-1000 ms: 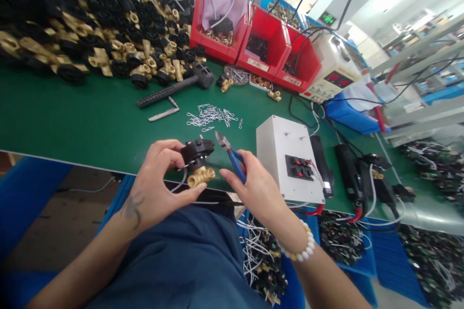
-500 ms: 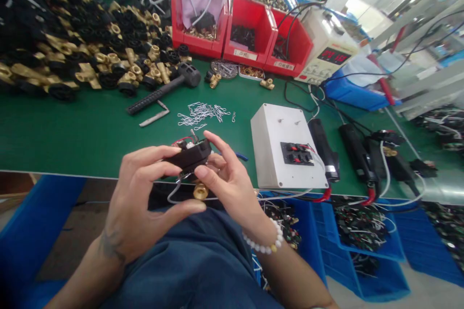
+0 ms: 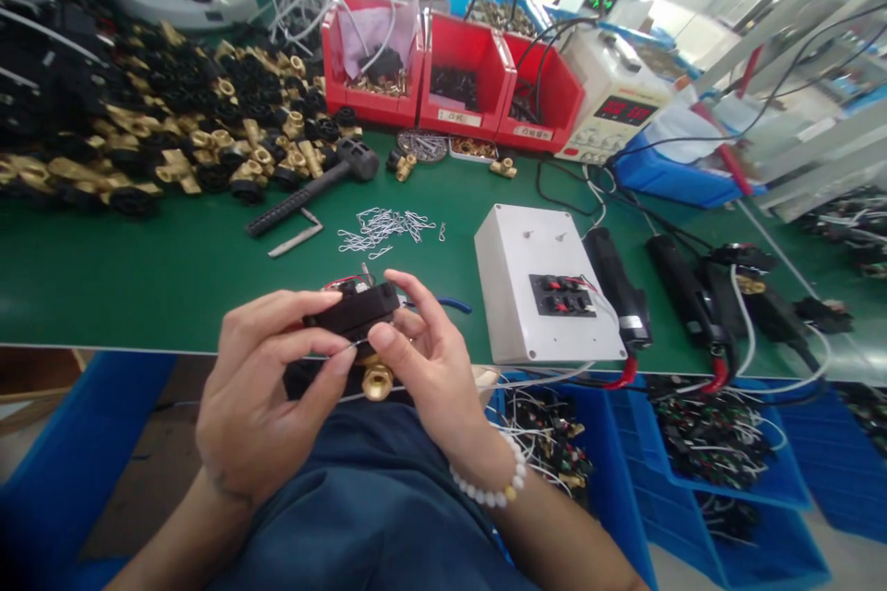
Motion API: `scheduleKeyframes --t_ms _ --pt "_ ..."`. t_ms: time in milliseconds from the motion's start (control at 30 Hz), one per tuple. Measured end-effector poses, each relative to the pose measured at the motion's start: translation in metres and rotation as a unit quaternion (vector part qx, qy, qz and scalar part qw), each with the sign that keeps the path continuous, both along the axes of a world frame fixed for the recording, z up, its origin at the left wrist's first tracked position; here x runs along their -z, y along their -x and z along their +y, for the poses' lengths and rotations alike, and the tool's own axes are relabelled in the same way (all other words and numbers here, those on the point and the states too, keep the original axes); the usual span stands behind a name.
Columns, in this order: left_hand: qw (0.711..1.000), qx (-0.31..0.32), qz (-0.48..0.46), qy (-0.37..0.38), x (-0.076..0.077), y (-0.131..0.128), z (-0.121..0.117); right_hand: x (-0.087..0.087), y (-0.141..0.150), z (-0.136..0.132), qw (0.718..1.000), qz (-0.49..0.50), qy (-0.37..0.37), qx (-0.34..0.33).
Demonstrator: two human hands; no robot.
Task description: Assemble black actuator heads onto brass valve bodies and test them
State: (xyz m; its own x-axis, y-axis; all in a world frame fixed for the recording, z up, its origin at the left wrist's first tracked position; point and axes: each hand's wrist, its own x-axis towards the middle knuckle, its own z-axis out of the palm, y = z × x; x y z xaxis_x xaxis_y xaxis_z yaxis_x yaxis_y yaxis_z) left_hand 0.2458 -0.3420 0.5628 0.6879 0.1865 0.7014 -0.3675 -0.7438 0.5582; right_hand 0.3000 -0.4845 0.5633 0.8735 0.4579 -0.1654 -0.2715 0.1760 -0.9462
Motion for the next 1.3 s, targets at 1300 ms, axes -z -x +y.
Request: scheduleKeyframes --t_ms 1300 --pt "0.65 0.161 0.303 0.678 -0.004 0.009 -0.005 -0.026 -0.176 -0.118 0.842 -0.257 0.459 0.12"
